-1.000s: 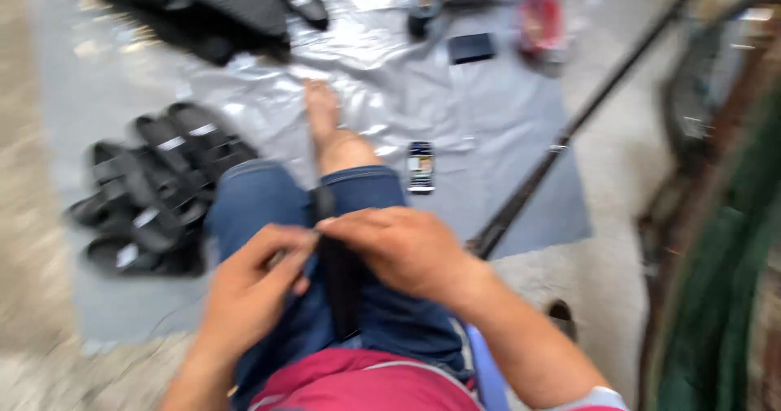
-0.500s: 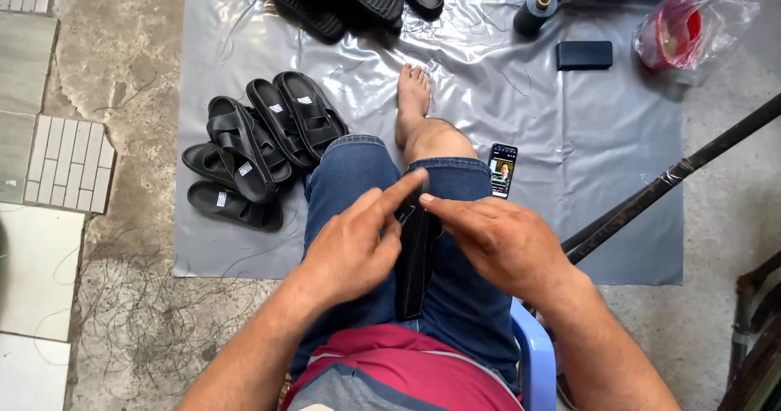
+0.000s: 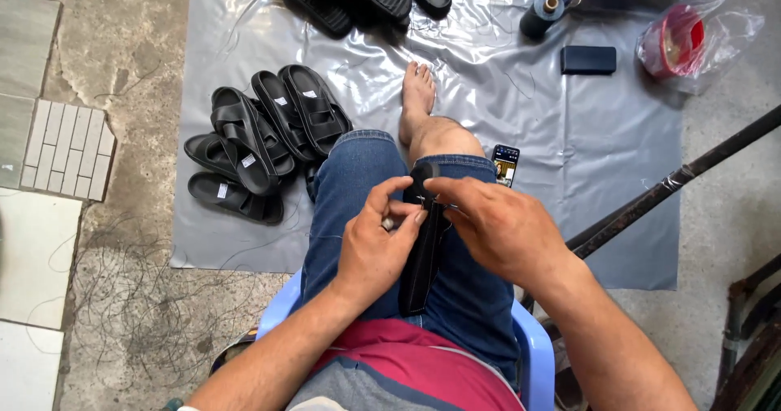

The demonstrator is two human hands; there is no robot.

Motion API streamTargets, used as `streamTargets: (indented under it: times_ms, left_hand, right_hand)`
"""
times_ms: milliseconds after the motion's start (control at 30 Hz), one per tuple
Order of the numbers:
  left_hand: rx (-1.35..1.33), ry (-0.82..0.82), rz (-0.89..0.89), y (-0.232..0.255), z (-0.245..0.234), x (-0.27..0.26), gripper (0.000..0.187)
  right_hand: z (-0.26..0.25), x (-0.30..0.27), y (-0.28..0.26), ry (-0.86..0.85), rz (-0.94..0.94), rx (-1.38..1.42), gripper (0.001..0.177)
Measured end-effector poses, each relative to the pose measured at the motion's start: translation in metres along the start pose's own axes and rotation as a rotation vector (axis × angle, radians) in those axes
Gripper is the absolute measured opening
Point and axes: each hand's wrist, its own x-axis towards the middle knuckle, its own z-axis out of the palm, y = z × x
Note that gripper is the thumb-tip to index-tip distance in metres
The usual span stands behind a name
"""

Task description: Hand-stitching the sole of a black sandal using a needle and thread to repair it.

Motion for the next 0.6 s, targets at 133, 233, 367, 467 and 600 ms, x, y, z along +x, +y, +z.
streamTargets:
  times_ms: [133, 233, 367, 467, 600]
  left_hand:
    - [-0.013, 0.016, 0.003, -0.003, -0.004, -0.001, 0.038]
    - [-0.012, -0.023, 0.015, -0.005, -0.009, -0.002, 0.037]
    - [0.132, -0.119, 0.153, 0.001, -0.017, -0.001, 0.036]
    - [0.18, -0.093, 0.173, 0.005, -0.025, 0.006, 0.036]
    - [0.207, -0.106, 0.193, 0.008, -0.028, 0.013, 0.042]
  right_hand:
    - [0.0, 0.003, -0.006, 0.03, 0.019, -0.008, 0.038]
    - [-0.001, -0.001, -0.005, 0.004, 0.094, 0.086, 0.039]
    - [-0.006, -0.001, -0.006, 0.018, 0.085, 0.094, 0.039]
    - [-0.006, -0.001, -0.004, 0.02, 0.082, 0.124, 0.039]
    - [-0.003, -0.002, -0.004, 0.033, 0.065, 0.153, 0.036]
